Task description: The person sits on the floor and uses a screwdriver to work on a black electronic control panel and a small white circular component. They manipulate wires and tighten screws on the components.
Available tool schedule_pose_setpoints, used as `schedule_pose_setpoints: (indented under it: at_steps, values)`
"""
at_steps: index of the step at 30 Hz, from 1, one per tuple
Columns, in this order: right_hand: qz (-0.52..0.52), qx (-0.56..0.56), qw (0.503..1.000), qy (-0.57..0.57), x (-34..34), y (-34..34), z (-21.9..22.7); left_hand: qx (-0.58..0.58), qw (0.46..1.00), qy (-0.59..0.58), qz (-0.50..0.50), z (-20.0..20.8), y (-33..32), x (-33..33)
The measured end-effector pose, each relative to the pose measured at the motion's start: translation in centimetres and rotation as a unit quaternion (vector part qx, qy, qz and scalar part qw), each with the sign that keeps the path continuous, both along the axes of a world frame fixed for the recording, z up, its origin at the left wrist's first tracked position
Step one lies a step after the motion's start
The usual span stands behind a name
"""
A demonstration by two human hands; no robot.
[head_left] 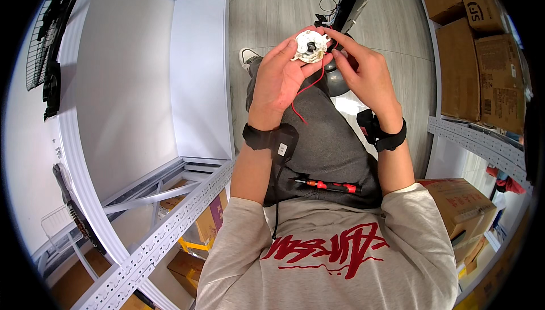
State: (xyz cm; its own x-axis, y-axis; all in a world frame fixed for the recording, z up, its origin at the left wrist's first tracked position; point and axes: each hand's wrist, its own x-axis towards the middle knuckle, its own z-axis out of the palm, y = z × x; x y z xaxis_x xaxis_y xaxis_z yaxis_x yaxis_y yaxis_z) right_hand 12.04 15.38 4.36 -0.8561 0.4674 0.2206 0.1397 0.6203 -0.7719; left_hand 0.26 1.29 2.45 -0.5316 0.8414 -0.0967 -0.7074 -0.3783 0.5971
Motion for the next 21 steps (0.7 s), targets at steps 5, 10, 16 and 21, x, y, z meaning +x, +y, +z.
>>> schedule_pose_setpoints:
  at_steps: [5,10,16,21]
  values:
    - [-0.002,0.002,1.0,0.001,0.03,0.05,-0.2,0.01,1.0,0.018,-0.006,-0.02,-0.06,-0.02]
    - [-0.003,0.005,1.0,0.007,0.07,0.04,-0.29,0.011,1.0,0.02,-0.01,-0.11,-0.13,0.02]
    - [-0.001,0.009,1.0,0.011,0.08,0.1,-0.13,0.015,1.0,0.015,-0.011,-0.35,-0.09,0.03]
    - [-0.001,0.009,1.0,0.009,0.02,0.26,-0.15,0.013,1.0,0.017,-0.014,-0.18,-0.14,0.02]
